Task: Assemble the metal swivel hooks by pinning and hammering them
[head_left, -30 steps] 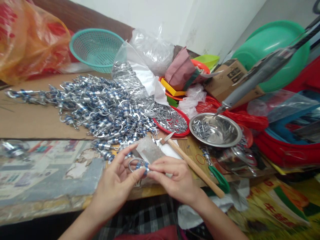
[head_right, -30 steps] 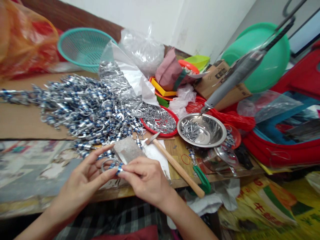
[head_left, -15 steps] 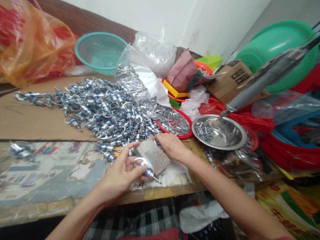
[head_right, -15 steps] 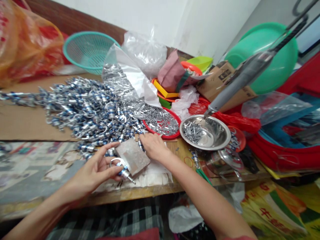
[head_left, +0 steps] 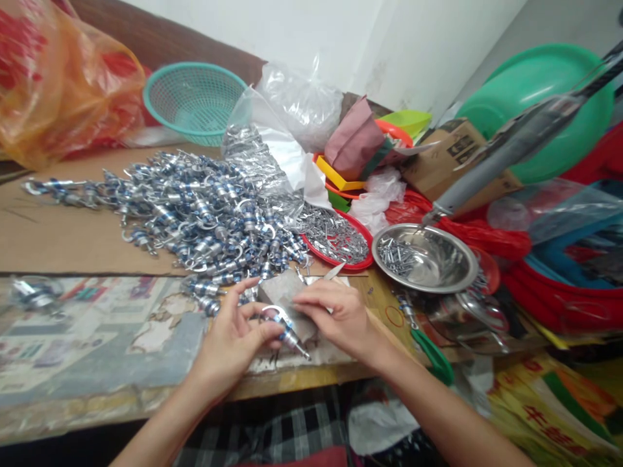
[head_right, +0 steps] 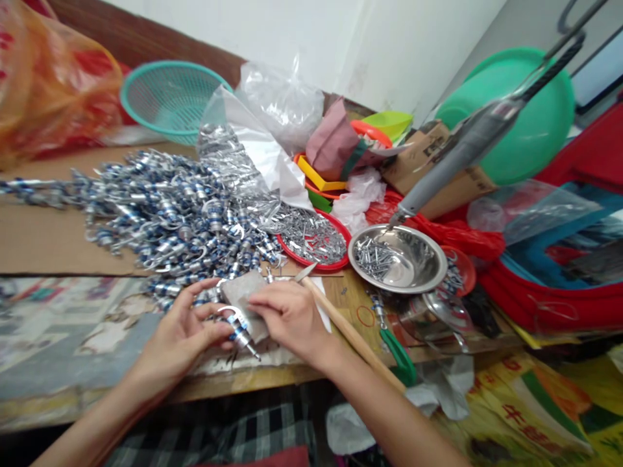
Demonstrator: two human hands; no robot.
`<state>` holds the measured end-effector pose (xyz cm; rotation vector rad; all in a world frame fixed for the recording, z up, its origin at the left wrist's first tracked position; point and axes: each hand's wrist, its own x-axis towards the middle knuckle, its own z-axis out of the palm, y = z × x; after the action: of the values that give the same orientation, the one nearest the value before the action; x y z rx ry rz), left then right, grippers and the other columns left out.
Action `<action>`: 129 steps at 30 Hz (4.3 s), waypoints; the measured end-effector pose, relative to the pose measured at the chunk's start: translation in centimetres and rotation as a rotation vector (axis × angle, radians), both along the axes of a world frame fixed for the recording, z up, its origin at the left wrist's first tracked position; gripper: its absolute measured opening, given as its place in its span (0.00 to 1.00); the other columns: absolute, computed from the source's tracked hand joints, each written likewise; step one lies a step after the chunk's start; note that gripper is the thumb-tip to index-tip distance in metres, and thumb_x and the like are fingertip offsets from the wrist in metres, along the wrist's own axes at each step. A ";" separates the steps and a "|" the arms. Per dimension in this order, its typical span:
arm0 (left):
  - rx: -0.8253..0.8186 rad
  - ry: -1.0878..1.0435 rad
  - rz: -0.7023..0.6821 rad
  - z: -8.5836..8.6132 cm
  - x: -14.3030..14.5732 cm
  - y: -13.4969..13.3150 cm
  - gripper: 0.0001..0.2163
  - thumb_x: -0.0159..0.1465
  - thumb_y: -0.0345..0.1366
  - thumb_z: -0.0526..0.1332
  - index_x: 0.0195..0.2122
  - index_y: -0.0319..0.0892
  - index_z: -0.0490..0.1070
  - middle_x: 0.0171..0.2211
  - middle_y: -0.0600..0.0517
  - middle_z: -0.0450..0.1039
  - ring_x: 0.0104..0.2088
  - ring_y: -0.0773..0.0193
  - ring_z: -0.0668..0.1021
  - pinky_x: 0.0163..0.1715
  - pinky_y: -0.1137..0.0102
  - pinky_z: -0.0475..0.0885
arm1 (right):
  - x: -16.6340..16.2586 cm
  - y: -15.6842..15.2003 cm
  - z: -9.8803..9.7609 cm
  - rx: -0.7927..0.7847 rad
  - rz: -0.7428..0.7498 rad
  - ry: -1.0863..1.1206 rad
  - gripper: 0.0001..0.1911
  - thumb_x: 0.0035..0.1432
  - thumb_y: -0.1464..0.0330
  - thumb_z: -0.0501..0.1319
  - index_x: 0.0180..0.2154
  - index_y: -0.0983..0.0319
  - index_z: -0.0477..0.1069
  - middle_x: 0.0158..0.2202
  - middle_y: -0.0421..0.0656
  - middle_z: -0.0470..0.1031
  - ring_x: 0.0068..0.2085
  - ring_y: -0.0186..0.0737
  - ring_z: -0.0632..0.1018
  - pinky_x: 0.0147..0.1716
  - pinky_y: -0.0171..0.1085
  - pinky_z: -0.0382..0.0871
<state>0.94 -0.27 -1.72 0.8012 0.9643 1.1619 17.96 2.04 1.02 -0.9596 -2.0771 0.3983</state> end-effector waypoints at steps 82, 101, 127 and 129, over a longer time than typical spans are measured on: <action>-0.009 0.028 0.055 0.4 0.2 -0.3 0.34 0.44 0.29 0.69 0.51 0.44 0.55 0.23 0.60 0.72 0.21 0.67 0.76 0.20 0.72 0.76 | 6.7 -4.6 0.1 -0.419 -0.421 -0.140 0.20 0.57 0.65 0.57 0.51 0.61 0.65 0.38 0.44 0.75 0.32 0.40 0.77 0.31 0.37 0.71; -0.019 0.013 0.072 0.4 0.3 -0.3 0.34 0.42 0.30 0.69 0.51 0.44 0.57 0.22 0.61 0.72 0.21 0.67 0.76 0.20 0.72 0.76 | 4.9 -7.7 0.3 -0.193 -0.252 -0.241 0.21 0.60 0.71 0.54 0.55 0.59 0.65 0.43 0.47 0.76 0.39 0.40 0.78 0.38 0.36 0.74; 0.407 0.652 -0.042 1.2 -1.2 -0.6 0.06 0.51 0.34 0.63 0.27 0.44 0.80 0.27 0.50 0.77 0.30 0.62 0.77 0.31 0.71 0.70 | 7.1 13.5 -0.6 -0.354 -0.568 -1.016 0.15 0.60 0.64 0.57 0.46 0.65 0.67 0.47 0.47 0.70 0.45 0.42 0.74 0.43 0.46 0.70; 0.425 0.668 -0.045 1.2 -1.2 -0.7 0.06 0.52 0.34 0.63 0.28 0.44 0.80 0.27 0.50 0.77 0.30 0.62 0.78 0.31 0.71 0.70 | 7.7 12.9 -0.6 -0.321 -0.516 -1.002 0.13 0.60 0.65 0.57 0.45 0.64 0.69 0.46 0.46 0.71 0.45 0.41 0.73 0.45 0.46 0.68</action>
<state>-0.29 -1.02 -0.54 1.6101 1.2422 1.0896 25.66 14.95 0.46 -2.1469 -2.4944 -0.0681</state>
